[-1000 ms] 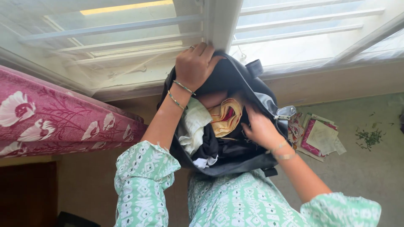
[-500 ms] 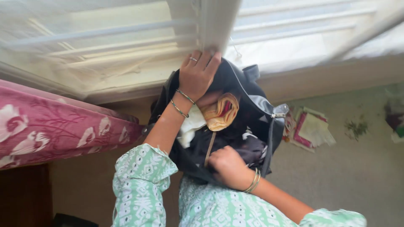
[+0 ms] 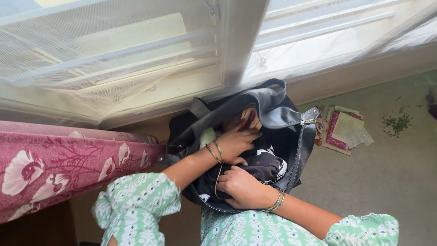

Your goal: The person picks up a black bag from the floor, opens it, and rearranges several items of clothing and other objects inside it before closing the zipper.

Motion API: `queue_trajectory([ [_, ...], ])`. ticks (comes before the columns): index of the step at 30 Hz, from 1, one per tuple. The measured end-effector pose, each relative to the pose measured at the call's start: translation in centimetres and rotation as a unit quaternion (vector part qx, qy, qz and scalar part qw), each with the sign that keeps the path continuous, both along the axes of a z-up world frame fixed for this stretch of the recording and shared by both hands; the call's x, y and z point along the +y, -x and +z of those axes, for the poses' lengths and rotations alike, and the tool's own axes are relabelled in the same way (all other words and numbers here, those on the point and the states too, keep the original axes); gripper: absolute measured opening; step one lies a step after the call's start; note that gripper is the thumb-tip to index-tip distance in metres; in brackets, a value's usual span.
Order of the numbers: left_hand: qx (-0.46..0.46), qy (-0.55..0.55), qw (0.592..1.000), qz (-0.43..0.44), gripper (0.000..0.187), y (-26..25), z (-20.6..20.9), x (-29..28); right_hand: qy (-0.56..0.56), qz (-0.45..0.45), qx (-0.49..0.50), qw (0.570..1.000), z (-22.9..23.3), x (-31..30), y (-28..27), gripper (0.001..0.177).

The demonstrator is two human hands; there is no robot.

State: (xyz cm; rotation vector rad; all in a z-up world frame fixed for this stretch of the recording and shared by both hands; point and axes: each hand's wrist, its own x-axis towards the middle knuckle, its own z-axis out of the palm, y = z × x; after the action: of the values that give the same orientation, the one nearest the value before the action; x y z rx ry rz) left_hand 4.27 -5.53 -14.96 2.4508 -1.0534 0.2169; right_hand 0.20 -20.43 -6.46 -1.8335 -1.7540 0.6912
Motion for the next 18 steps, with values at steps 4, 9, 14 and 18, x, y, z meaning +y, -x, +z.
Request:
queue_trajectory([
  [4,0.135,-0.051,0.979,0.143,0.051,1.2,-3.2,2.5,0.021,0.009,0.025,0.999,0.8,-0.9,-0.2,0.030],
  [9,0.034,-0.012,0.969,0.244,0.029,0.9,0.5,5.9,0.032,-0.007,0.011,0.999,0.8,-1.2,0.6,0.037],
  [14,0.123,-0.030,0.938,0.323,0.030,2.4,8.3,6.9,0.054,-0.030,0.060,0.996,0.2,-1.7,0.9,0.045],
  [18,0.127,-0.100,0.921,0.354,0.032,2.4,11.0,6.6,0.058,-0.020,0.086,0.994,0.4,-1.2,-0.3,0.045],
])
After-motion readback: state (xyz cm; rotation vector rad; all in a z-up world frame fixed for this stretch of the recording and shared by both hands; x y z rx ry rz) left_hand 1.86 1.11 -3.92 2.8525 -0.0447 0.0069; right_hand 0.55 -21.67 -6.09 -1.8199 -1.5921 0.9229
